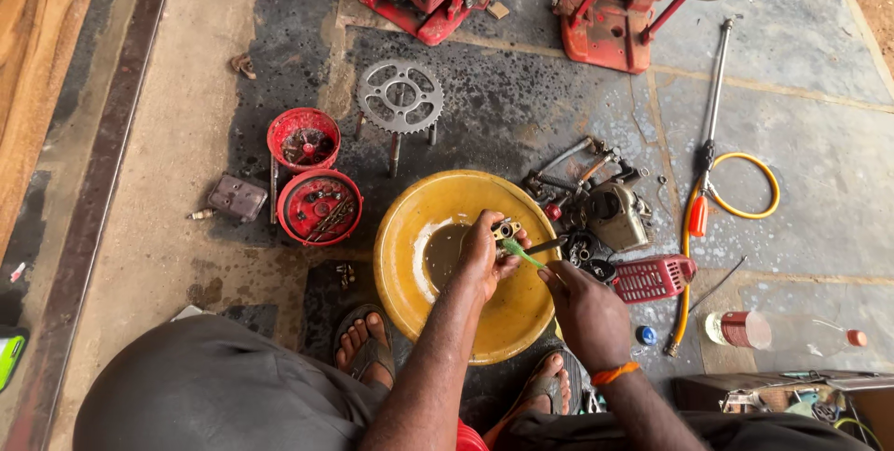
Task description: The person sits at a yellow basin on the floor cleaning small engine components. They pour liquid from a plastic bottle over a metal part, then scrub the parts one at a time with a brush, dipping them in the basin and setting cleaned pieces aside.
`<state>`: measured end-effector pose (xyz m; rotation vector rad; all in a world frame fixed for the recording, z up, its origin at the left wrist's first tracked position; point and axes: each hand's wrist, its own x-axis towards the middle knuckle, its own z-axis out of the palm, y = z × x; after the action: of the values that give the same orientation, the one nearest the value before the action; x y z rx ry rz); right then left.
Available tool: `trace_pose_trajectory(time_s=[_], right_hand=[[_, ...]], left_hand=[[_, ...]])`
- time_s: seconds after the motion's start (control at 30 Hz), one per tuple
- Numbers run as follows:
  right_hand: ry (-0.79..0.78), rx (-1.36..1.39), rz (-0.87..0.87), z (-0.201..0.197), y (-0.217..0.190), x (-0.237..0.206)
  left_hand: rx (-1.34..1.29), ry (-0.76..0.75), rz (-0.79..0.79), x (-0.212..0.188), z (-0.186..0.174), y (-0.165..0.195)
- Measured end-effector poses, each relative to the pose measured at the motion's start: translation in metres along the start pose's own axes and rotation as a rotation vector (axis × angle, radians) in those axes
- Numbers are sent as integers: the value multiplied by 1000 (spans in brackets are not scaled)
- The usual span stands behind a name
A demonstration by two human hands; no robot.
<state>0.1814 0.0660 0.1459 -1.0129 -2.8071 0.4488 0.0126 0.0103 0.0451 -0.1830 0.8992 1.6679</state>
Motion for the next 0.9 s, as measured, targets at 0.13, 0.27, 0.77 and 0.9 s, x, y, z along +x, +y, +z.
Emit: trace_pose_trajectory(time_s=[0.13, 0.27, 0.77, 0.9], right_hand=[[-95, 214, 82, 5, 5, 5], [-397, 906, 460, 21, -1, 3], [-539, 1211, 760, 28, -32, 6], [-524, 1129, 670, 42, -27, 9]], left_hand=[[-188, 51, -11, -1, 7, -1], [-246, 57, 22, 1, 19, -8], [-410, 126, 294, 34, 9, -26], [-410, 163, 224, 37, 2, -29]])
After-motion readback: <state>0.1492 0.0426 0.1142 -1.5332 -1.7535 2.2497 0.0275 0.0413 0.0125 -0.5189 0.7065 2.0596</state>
